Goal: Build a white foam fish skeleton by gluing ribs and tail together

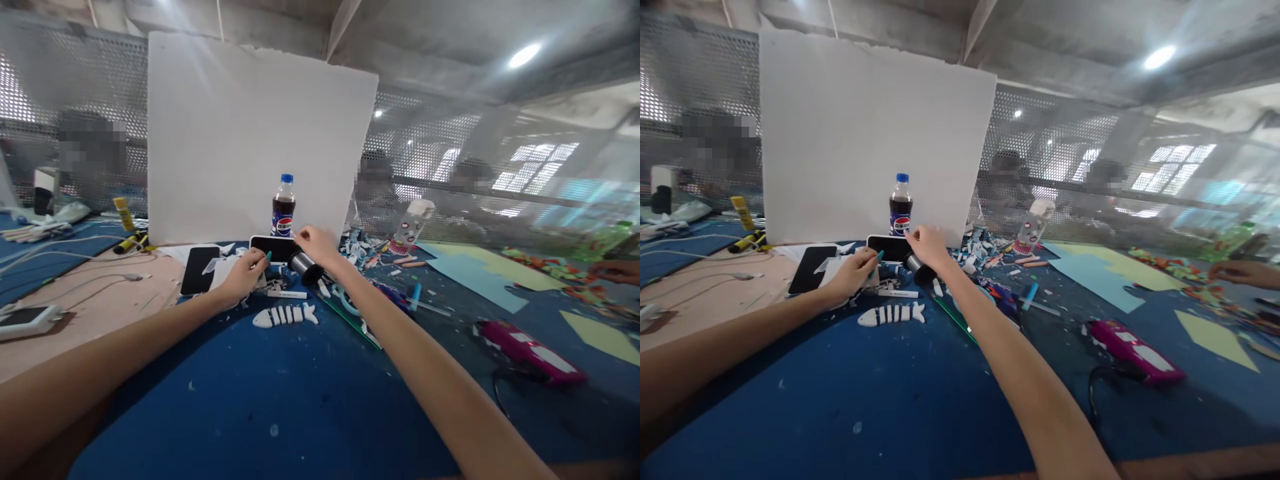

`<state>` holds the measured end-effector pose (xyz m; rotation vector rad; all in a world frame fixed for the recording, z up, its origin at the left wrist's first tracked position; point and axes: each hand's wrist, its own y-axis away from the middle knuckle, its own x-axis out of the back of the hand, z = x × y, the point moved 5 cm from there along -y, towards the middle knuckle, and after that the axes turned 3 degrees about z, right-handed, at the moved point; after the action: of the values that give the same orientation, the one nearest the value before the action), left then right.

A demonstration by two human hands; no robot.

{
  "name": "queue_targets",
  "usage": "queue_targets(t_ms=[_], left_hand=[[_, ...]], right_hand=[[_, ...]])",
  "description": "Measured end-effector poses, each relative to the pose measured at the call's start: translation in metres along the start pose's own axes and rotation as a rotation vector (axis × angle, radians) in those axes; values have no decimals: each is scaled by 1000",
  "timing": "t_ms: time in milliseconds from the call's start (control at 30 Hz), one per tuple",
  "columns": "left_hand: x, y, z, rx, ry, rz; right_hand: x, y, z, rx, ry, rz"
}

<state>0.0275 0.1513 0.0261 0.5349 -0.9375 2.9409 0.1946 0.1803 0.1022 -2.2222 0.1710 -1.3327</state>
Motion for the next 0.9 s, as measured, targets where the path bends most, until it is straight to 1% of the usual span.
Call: queue_targets(t_ms=[100, 167, 233, 267, 300, 333, 367, 467, 500, 567, 667, 767, 900], left_hand=[[0, 0, -4, 2, 18, -3], [0, 0, -5, 9, 32, 3], [1, 0, -6, 23, 45, 13], [1, 1, -6, 31, 50, 18], [1, 1, -6, 37, 55, 21], [1, 1, -5, 41, 58, 21], [1, 2, -5, 41, 60, 20], [1, 2, -4, 38, 64, 18], [1, 2, -4, 39, 62, 18], [1, 1, -6, 46, 54, 18], [2, 1, -7, 51, 38, 23], [2, 1, -7, 46, 35, 26], [2, 1, -7, 32, 61, 42]], right_hand=[[42, -3, -12, -45, 32, 51], [71, 2, -21, -55, 51, 100], [90, 14, -26, -64, 94, 116], [94, 22, -25, -78, 143, 83], [92, 31, -22, -102, 250, -26], [87, 41, -14, -156, 388, -182], [82, 52, -6, -197, 439, -280], [66, 78, 20, -287, 523, -492], [61, 84, 28, -305, 542, -534], [53, 93, 41, -330, 576, -565], [46, 100, 54, -373, 633, -509], [42, 106, 58, -381, 670, -427], [39, 113, 57, -357, 668, -443]])
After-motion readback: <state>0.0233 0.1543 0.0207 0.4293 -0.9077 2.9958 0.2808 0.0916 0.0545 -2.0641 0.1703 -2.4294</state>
